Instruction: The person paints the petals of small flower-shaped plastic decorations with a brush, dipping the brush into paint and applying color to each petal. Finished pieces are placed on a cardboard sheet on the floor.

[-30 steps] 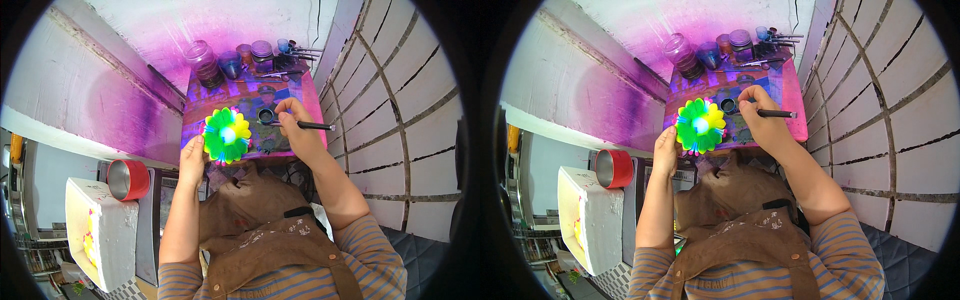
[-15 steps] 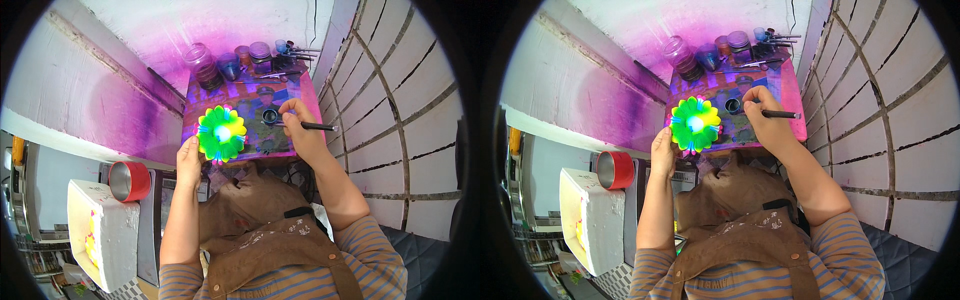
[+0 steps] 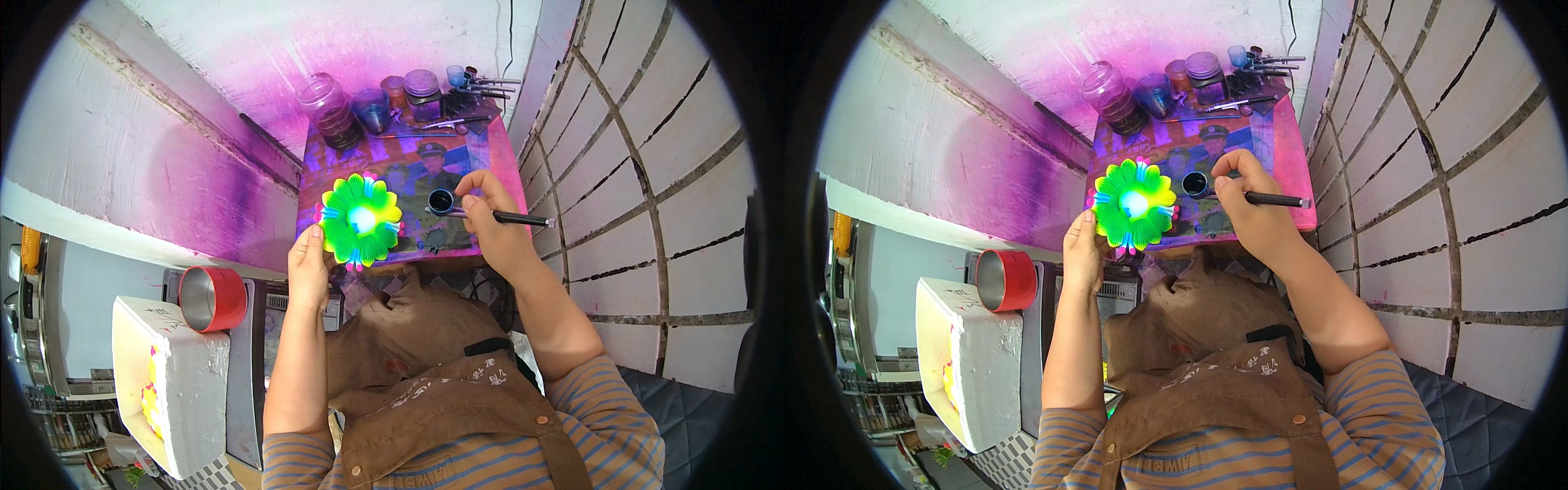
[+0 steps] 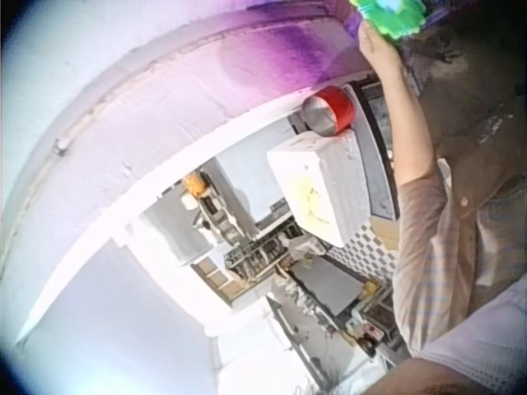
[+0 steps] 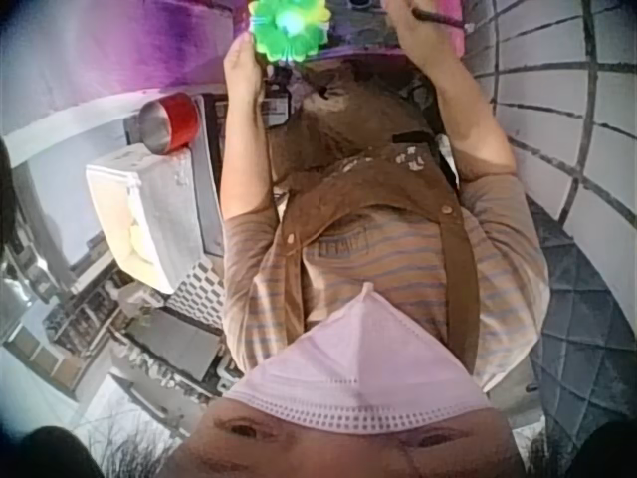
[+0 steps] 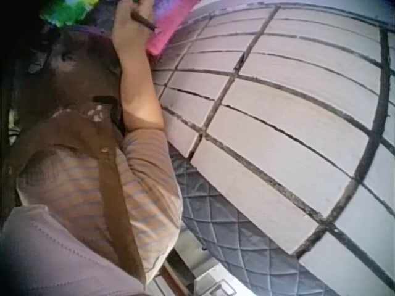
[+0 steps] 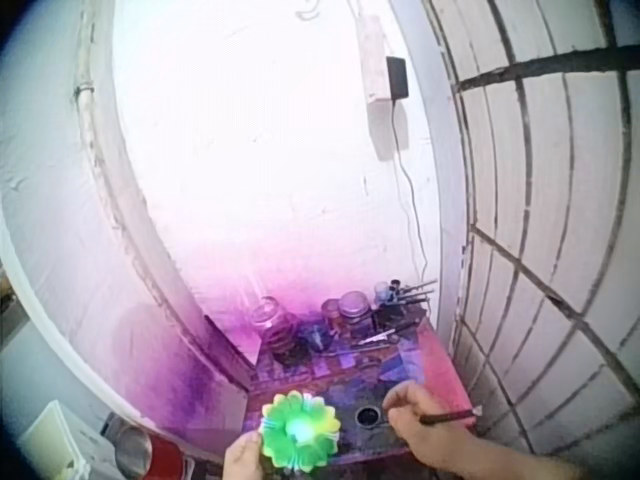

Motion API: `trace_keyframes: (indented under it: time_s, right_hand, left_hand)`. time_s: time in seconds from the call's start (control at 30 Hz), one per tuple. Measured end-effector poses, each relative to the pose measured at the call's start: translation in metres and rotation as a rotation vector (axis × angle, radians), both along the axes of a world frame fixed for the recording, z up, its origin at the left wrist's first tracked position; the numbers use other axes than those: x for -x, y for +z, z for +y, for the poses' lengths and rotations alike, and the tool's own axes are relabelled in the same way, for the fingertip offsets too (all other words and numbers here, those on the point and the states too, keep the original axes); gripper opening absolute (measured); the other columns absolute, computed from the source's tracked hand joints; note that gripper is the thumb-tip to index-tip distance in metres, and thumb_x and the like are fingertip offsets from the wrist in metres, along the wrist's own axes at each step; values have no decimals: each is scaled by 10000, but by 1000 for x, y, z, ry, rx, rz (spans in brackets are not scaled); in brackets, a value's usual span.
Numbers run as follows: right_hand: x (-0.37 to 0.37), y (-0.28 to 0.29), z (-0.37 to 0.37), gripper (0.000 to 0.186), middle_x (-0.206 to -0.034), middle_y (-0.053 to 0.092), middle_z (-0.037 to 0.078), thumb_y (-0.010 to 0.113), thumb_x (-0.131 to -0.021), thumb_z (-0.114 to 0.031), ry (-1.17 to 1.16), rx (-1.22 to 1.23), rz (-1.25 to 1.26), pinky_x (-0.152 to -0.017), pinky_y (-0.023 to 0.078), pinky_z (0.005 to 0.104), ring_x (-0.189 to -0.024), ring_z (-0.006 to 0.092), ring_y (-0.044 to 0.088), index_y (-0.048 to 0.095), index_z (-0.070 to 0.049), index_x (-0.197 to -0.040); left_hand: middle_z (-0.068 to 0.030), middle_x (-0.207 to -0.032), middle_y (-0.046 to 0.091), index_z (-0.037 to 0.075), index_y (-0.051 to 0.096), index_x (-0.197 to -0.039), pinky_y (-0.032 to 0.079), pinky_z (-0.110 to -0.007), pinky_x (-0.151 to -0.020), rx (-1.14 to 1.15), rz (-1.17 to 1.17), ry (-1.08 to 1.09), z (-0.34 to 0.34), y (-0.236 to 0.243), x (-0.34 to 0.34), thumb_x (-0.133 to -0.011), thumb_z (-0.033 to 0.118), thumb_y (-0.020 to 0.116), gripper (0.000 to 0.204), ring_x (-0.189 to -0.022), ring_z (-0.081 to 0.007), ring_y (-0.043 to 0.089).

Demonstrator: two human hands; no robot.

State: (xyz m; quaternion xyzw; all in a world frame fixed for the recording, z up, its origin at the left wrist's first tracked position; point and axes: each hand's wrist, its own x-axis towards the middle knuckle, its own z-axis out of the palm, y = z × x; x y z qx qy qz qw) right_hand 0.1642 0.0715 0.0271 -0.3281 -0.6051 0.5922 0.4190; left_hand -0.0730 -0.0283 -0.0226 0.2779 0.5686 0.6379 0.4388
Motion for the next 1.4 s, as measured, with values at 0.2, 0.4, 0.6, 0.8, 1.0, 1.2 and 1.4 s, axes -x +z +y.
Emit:
trace_keyframes:
  time_s: [0.2,0.4,0.6,0.8,1.0,1.2,1.4]
  right_hand:
    - [-2,-3,0,110,-580,366,-40,458,-821,-138,-59,-19,-78,-488,277,223,-534,40,334,454,-58,-896]
    - [-4,-3,1,113,-588,375,-34,465,-816,-147,-27,26,-77,-491,289,234,-542,48,347,461,-55,-882]
    - [1,1,-2,119,-591,373,-31,463,-817,-154,5,30,-99,-496,290,241,-550,52,350,463,-56,-884]
    - [5,8,-2,132,-594,366,-38,474,-824,-180,50,39,-12,-490,281,225,-546,44,346,465,-62,-881]
    - [5,26,-6,188,-579,360,-67,507,-846,-283,14,88,-43,-459,255,190,-523,24,328,476,-99,-870]
    - [2,16,-13,255,-543,346,-66,434,-878,-352,-128,-52,-17,-384,193,170,-439,24,301,514,-114,-922]
    - [-13,19,-10,440,-525,241,-68,443,-851,-448,-159,99,28,-373,155,195,-419,32,211,454,-91,-1109]
  left_hand:
    - [-38,-848,592,46,556,-989,450,-248,-643,-15,-16,34,2,0,-2,-907,287,404,296,-712,-113,560]
    - [-27,-837,591,54,561,-968,445,-242,-638,-24,-34,65,0,-1,-1,-908,296,402,296,-704,-104,555]
    - [-52,-880,603,52,536,-1017,457,-262,-651,-33,-49,68,0,0,-2,-902,298,405,301,-732,-132,581]
    - [-39,-873,603,58,546,-986,461,-256,-655,-28,-105,114,0,-1,-5,-907,288,397,285,-739,-118,577]
    - [-44,-899,604,64,529,-995,480,-248,-644,-179,-376,183,-36,3,-1,-900,266,414,251,-741,-121,587]
    - [-78,-919,603,41,519,-988,501,-283,-664,-262,-537,377,-157,8,-12,-901,258,406,260,-775,-159,601]
    - [-64,-909,603,37,521,-1004,491,-271,-672,-268,-617,643,-350,-27,-50,-890,251,438,257,-761,-148,594]
